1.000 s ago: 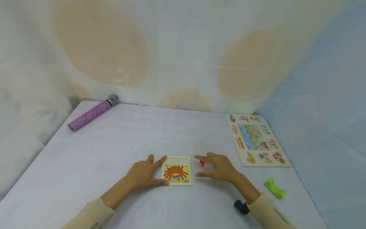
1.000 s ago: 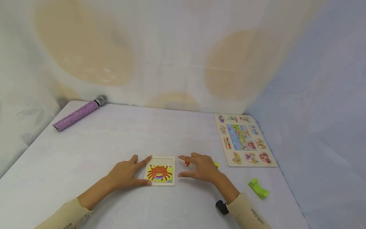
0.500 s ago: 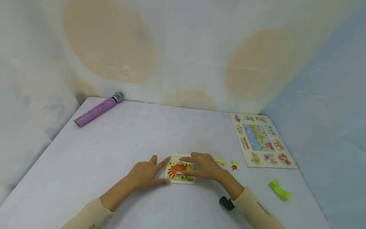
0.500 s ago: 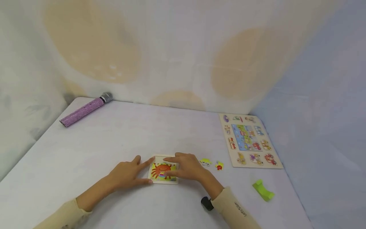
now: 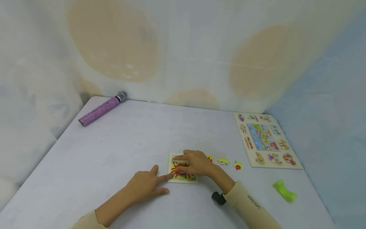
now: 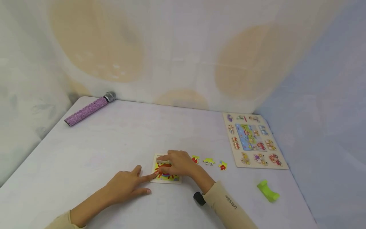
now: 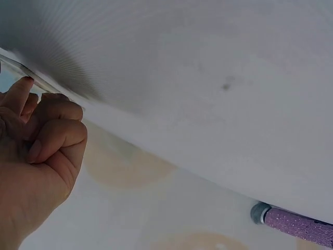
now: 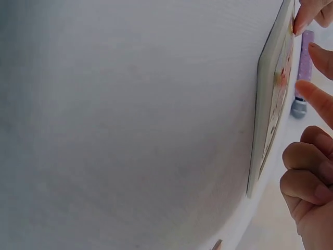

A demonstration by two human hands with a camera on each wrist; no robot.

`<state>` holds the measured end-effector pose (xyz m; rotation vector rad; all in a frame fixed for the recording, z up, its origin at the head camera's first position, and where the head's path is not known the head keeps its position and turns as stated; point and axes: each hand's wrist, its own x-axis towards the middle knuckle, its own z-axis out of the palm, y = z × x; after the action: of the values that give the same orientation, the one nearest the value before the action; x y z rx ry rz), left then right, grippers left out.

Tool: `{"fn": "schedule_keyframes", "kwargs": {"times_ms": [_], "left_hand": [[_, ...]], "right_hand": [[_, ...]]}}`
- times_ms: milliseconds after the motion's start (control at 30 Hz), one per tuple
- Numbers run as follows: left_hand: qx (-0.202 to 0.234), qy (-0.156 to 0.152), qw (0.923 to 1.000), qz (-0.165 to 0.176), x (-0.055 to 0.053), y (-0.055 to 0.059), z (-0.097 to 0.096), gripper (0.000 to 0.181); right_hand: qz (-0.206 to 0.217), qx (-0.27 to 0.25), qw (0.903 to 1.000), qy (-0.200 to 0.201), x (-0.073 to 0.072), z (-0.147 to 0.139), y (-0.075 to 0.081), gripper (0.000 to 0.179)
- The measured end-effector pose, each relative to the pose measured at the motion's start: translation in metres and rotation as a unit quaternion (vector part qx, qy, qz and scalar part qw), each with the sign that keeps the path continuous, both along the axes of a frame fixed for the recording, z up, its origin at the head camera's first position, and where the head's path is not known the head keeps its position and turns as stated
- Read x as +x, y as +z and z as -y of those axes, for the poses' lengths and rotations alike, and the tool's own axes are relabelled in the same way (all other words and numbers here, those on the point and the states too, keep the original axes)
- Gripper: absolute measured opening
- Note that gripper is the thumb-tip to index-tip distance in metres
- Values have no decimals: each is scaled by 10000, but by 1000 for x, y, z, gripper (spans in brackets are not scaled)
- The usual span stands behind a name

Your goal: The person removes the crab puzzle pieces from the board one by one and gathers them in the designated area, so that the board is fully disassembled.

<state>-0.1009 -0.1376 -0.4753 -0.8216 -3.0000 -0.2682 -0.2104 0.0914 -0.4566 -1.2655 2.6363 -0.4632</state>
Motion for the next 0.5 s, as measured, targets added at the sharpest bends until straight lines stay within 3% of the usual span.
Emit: {"fn": "schedule_keyframes", "kwargs": {"times_ms": [333,500], "left_hand": [[7,-26,10000,25,1,-3,1,53],[100,-8,9999,1,2,-6,1,50]], "right_hand": [[4,-14,10000,59,-2,6,0,35],[424,-165,9989,59,-2,11,-2,32]]}}
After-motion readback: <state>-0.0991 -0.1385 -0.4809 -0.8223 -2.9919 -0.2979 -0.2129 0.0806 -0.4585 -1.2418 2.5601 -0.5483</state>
